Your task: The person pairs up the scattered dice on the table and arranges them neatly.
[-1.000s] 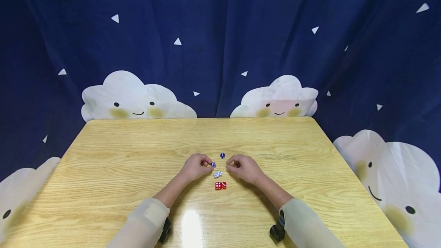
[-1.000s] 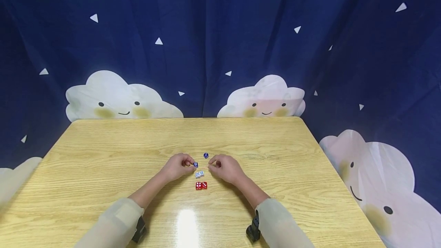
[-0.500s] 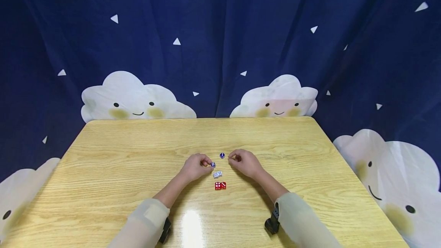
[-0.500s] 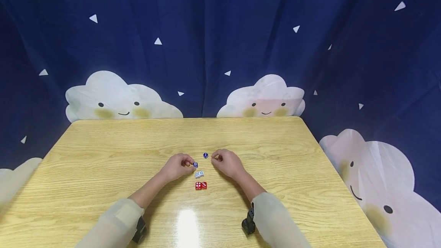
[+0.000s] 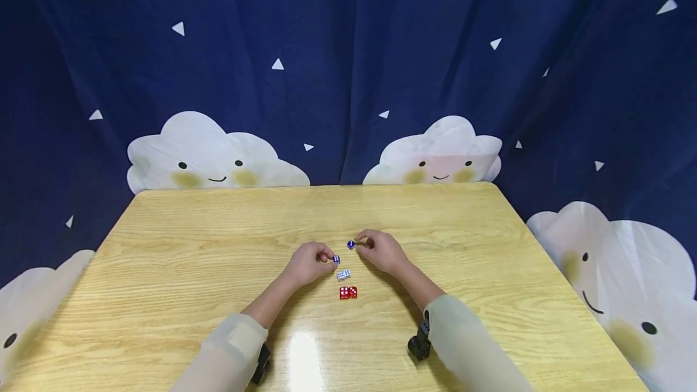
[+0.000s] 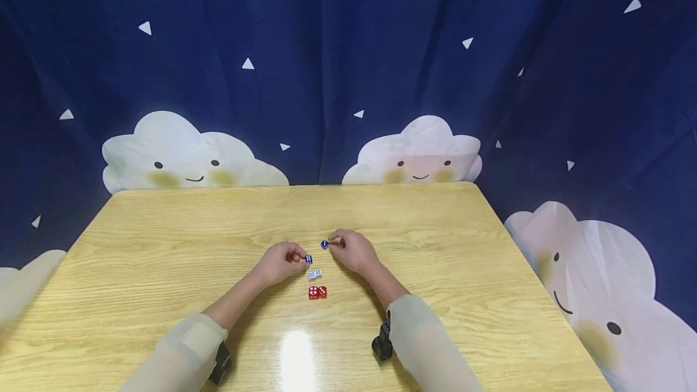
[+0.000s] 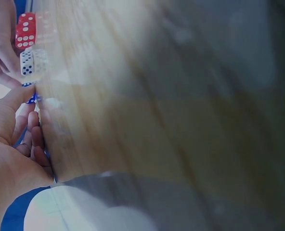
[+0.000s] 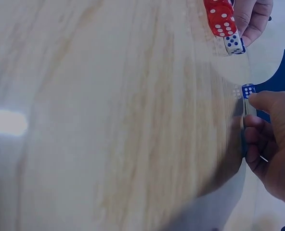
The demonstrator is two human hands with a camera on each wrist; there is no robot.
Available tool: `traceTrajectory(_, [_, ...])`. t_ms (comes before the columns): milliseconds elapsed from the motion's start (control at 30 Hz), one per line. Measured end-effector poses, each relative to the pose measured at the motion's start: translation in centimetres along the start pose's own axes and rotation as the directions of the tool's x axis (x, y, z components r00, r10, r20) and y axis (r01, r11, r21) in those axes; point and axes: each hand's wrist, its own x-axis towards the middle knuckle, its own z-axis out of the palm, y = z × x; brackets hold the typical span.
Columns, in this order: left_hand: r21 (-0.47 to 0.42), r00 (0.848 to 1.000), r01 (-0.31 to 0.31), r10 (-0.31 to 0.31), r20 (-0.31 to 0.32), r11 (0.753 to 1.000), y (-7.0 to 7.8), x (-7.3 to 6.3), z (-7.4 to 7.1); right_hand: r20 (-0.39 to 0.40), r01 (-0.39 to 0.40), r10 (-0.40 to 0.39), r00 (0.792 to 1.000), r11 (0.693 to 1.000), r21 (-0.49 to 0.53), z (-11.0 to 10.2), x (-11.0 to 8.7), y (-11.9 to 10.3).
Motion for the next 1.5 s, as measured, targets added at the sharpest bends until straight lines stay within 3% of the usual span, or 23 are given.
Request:
traceTrajectory(367, [-0.002,1.000,-0.002,0.002,0.001,1.000,0.2,0.1,-0.3,0.104,0.013,-0.003,0.995,0.996,-0.092,-0.4,0.7,-0.8])
traceTrajectory(867, [-0.002,1.000,0.001,-0.001,0.006,1.000,0.1,0.2,-0.1,0.083,0.015,-0.007,0.997,0.995,-0.102,-0.1,0.5,-1.0])
traceTrajectory(1100, [-0.005,1.000,-0.025,0.025,0.019,1.000,0.0,0.2,-0.1,0.080,0.025,-0.017,0.997,0.995,-0.095,-0.2,0.1,-1.1])
traceTrajectory(1500, [-0.029,1.000,0.007,-0.007,0.019,1.000,0.3,0.0,-0.3,0.109,0.043,-0.032,0.994,0.994,-0.101,-0.4,-0.3,-1.7])
